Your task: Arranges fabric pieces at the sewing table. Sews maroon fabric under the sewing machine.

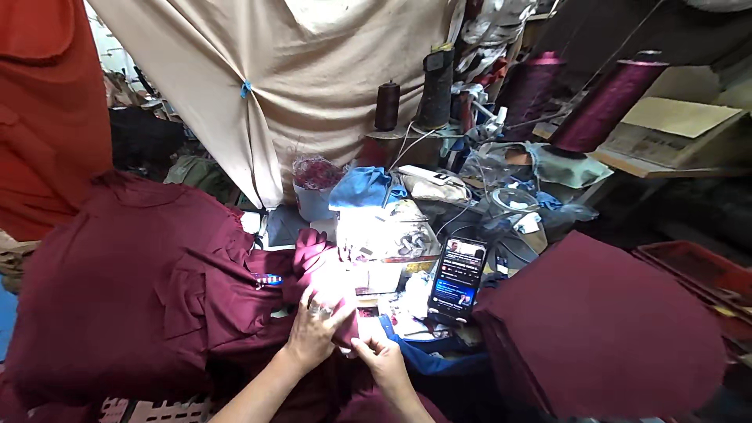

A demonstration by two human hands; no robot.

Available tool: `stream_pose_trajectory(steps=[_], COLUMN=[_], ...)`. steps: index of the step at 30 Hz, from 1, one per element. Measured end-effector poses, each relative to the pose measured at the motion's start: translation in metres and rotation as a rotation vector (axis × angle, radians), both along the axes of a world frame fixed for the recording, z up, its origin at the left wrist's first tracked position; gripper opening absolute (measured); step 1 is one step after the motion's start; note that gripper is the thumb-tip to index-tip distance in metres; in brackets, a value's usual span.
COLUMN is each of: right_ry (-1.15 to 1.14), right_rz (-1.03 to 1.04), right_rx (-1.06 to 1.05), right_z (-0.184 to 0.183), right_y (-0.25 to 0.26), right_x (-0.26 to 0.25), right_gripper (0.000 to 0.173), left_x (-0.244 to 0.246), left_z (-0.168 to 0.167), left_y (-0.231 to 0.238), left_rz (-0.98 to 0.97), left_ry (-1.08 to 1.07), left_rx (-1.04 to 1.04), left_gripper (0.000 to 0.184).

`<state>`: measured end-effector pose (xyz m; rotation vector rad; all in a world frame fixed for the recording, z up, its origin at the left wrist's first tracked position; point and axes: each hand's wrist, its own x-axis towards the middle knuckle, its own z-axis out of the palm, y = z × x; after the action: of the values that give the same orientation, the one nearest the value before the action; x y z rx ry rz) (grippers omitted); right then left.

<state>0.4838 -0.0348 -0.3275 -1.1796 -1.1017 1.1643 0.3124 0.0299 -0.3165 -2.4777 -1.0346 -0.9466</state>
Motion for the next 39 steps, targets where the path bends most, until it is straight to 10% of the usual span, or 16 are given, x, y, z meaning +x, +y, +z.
stream_pose_trajectory(steps=[15, 39], right_ry=[-0.051, -0.151], right_rz=[-0.04, -0.095], right_rx=[-0.017, -0.11], right_z=[-0.01, 0.027], right_y=[0.005, 0.126], right_x=[0.005, -0.001], right_gripper=[0.017, 0.024], left_x=[0.029, 0.002], left_z=[0.016, 0.035], left_y=[0.015, 0.068], left_rz=[0.255, -0.028], left_ry=[0.148, -0.067], left_rx=[-0.093, -0.19], left_gripper=[0.075, 0.029])
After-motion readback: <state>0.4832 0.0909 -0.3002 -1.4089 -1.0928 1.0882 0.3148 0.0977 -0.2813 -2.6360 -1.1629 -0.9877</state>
